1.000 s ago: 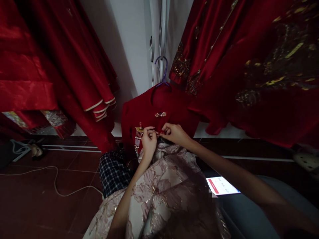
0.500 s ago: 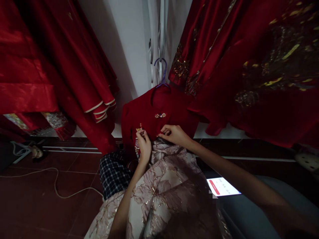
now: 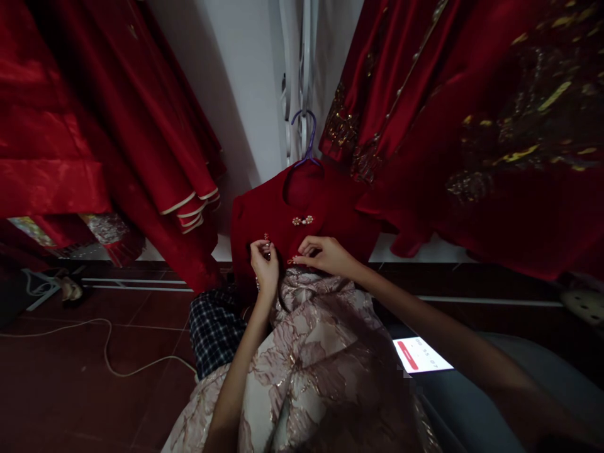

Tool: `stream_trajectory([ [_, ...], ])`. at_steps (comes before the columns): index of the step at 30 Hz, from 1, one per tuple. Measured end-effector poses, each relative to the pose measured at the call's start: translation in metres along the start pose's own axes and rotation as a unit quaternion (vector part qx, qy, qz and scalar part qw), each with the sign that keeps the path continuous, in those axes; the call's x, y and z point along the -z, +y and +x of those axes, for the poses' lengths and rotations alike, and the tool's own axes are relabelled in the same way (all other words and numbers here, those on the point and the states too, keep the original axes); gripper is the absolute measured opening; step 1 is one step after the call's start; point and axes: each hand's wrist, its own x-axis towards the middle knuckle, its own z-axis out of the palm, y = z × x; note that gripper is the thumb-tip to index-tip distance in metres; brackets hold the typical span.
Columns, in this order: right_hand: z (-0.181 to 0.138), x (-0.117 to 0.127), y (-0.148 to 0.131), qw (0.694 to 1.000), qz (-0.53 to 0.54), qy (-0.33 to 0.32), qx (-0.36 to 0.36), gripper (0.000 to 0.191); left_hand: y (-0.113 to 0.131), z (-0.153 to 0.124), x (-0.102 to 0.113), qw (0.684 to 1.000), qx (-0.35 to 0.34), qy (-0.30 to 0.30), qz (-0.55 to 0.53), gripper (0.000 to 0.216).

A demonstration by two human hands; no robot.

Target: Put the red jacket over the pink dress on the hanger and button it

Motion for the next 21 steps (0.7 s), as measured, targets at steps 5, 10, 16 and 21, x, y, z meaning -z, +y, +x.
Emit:
stream_trajectory([
  [5, 0.023, -0.016, -0.003, 0.997, 0.018, 0.07, 0.017, 0.027, 0.001, 0.001, -0.001, 0.999, 0.01, 0.003, -0.052, 0.022],
  [10, 0.049, -0.034, -0.001, 0.992, -0.008, 0.12, 0.029, 0.02, 0.011, 0.002, 0.003, 0.993, 0.008, 0.009, -0.115, 0.026],
  [16, 0.054, -0.038, 0.002, 0.991, -0.038, 0.124, 0.038, 0.016, 0.014, 0.005, 0.006, 0.99, 0.033, 0.001, -0.136, 0.03],
  [21, 0.048, -0.038, 0.005, 0.988, -0.073, 0.13, 0.033, 0.015, 0.013, 0.001, 0.008, 0.991, 0.058, 0.002, -0.124, 0.031],
])
